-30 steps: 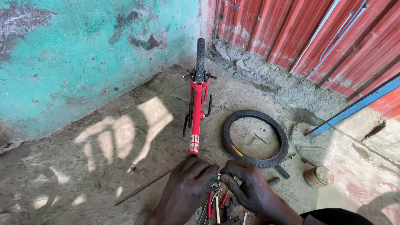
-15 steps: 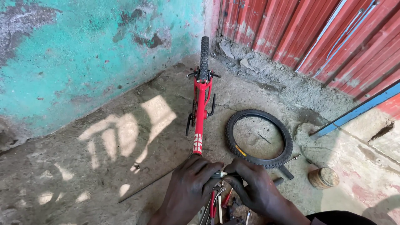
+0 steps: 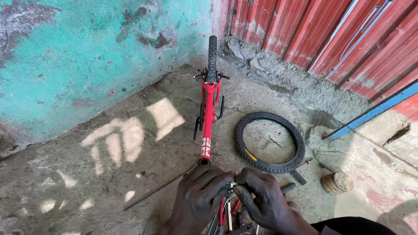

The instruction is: Repairing and cleaning the front fork and brake assembly of a bicycle using tools and a cloth

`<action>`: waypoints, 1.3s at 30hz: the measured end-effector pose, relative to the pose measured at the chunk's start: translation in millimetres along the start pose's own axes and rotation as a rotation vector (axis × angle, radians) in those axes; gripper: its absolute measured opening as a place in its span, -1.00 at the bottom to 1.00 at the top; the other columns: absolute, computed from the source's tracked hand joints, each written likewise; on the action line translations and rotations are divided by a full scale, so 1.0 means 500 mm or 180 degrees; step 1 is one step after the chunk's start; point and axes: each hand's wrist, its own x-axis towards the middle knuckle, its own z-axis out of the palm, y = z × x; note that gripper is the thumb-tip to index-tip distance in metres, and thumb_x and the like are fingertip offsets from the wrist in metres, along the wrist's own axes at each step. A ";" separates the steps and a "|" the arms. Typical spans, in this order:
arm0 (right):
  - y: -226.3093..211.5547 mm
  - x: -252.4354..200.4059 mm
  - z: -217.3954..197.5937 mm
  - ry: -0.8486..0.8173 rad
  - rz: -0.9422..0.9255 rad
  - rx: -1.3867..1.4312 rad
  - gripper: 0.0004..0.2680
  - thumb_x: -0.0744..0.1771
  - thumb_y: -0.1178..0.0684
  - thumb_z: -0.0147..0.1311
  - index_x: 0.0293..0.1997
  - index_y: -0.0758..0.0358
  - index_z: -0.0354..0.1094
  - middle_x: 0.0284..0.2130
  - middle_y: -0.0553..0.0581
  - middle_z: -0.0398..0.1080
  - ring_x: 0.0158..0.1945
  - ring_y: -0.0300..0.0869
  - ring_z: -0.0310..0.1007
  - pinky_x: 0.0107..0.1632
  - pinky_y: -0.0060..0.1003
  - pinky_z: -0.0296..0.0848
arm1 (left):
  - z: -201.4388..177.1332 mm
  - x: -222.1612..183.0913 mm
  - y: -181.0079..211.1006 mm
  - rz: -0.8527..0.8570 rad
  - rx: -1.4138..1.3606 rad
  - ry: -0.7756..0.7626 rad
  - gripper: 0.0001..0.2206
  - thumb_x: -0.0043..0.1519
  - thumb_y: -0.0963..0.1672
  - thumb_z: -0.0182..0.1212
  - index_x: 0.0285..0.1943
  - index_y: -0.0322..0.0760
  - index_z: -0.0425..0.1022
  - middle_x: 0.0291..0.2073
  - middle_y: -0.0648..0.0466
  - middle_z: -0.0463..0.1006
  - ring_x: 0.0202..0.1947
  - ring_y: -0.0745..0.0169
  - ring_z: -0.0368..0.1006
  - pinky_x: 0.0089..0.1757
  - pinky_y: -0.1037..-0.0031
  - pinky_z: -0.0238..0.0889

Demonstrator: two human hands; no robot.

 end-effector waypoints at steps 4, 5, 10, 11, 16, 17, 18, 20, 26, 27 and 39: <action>0.014 0.002 -0.012 -0.0180 -0.0018 0.0014 -0.80 0.42 -0.08 -0.12 -0.31 0.18 0.26 -0.50 0.04 0.30 -0.52 -0.14 0.27 -0.42 -0.25 0.26 | -0.007 0.005 -0.001 0.0063 0.0008 -0.0025 -0.87 0.30 -0.17 0.17 -0.02 -0.27 0.54 -0.22 0.08 0.63 -0.18 0.08 0.49 -0.11 0.27 0.38; 0.016 0.004 -0.019 -0.0207 -0.0118 -0.0134 -0.82 0.41 -0.07 -0.09 -0.25 0.18 0.33 -0.48 0.04 0.38 -0.53 -0.14 0.38 -0.43 -0.27 0.33 | -0.010 0.010 0.001 -0.0007 -0.0075 -0.0028 -0.89 0.31 -0.15 0.17 -0.04 -0.25 0.53 -0.26 0.10 0.62 -0.22 0.09 0.49 -0.14 0.29 0.38; 0.009 0.012 -0.050 -0.0228 0.0075 -0.0272 -0.86 0.40 0.02 -0.05 -0.22 0.20 0.39 -0.43 0.07 0.44 -0.43 -0.12 0.48 -0.36 -0.29 0.40 | -0.009 0.005 -0.013 -0.0271 -0.0356 0.0009 -0.86 0.23 -0.17 0.32 -0.08 -0.24 0.52 -0.25 0.07 0.61 -0.26 0.06 0.48 -0.17 0.29 0.39; 0.003 0.015 -0.056 -0.0225 0.0133 -0.0237 -0.82 0.41 -0.03 -0.10 -0.20 0.20 0.41 -0.41 0.07 0.46 -0.43 -0.13 0.51 -0.35 -0.29 0.41 | -0.011 0.005 -0.013 -0.0351 -0.0433 0.0017 -0.85 0.24 -0.14 0.35 -0.08 -0.22 0.51 -0.25 0.07 0.60 -0.26 0.07 0.47 -0.19 0.30 0.38; 0.016 0.003 -0.047 -0.0354 0.0248 -0.0292 -0.76 0.40 -0.15 -0.11 -0.16 0.17 0.43 -0.35 0.05 0.51 -0.34 -0.13 0.56 -0.27 -0.29 0.47 | -0.003 0.002 -0.012 -0.0189 -0.0189 -0.0148 -0.85 0.25 -0.17 0.28 -0.02 -0.26 0.53 -0.25 0.05 0.59 -0.26 0.05 0.45 -0.19 0.27 0.38; 0.015 0.002 -0.043 -0.0401 0.0256 -0.0195 -0.74 0.40 -0.16 -0.13 -0.18 0.18 0.42 -0.37 0.06 0.48 -0.33 -0.12 0.52 -0.24 -0.28 0.44 | -0.004 0.000 -0.011 -0.0042 0.0039 -0.0348 -0.83 0.26 -0.18 0.22 0.01 -0.30 0.53 -0.26 0.03 0.57 -0.26 0.03 0.40 -0.21 0.23 0.35; 0.015 -0.001 -0.036 -0.0405 0.0265 -0.0187 -0.74 0.40 -0.16 -0.13 -0.18 0.18 0.42 -0.37 0.06 0.48 -0.33 -0.12 0.52 -0.24 -0.28 0.44 | -0.002 -0.006 -0.008 -0.0053 0.0037 -0.0355 -0.83 0.26 -0.18 0.22 0.01 -0.30 0.53 -0.26 0.03 0.57 -0.26 0.03 0.40 -0.21 0.23 0.35; 0.020 -0.001 -0.027 -0.0301 0.0452 0.0083 -0.79 0.40 -0.07 -0.08 -0.30 0.18 0.41 -0.45 0.02 0.44 -0.42 -0.20 0.41 -0.32 -0.30 0.38 | 0.007 -0.010 -0.008 -0.0095 -0.0113 -0.0469 -0.86 0.33 -0.15 0.14 0.01 -0.29 0.47 -0.20 -0.01 0.55 -0.20 -0.02 0.40 -0.19 0.21 0.33; 0.017 0.006 -0.033 -0.0520 0.0940 0.0489 -0.72 0.40 -0.16 -0.08 -0.39 0.18 0.37 -0.54 -0.07 0.32 -0.46 -0.32 0.26 -0.40 -0.31 0.28 | 0.016 -0.018 -0.005 -0.0165 -0.0502 -0.0599 -0.88 0.37 -0.18 0.12 0.02 -0.34 0.37 -0.13 -0.07 0.43 -0.11 -0.02 0.40 -0.07 0.22 0.29; 0.016 0.006 -0.035 -0.0517 0.0944 0.0489 -0.72 0.40 -0.16 -0.08 -0.39 0.18 0.37 -0.54 -0.07 0.32 -0.46 -0.32 0.26 -0.40 -0.31 0.28 | 0.015 -0.017 -0.003 -0.0165 -0.0506 -0.0602 -0.88 0.37 -0.18 0.12 0.02 -0.34 0.37 -0.13 -0.07 0.43 -0.11 -0.02 0.40 -0.07 0.22 0.29; 0.025 0.003 -0.035 -0.0452 0.0670 0.0001 -0.67 0.42 -0.21 -0.17 -0.46 0.15 0.26 -0.61 -0.04 0.24 -0.54 -0.26 0.22 -0.46 -0.23 0.17 | -0.001 -0.002 0.002 -0.0258 -0.0104 -0.0502 -0.86 0.33 -0.12 0.17 -0.03 -0.24 0.39 -0.13 0.02 0.50 -0.12 0.02 0.44 0.02 0.21 0.25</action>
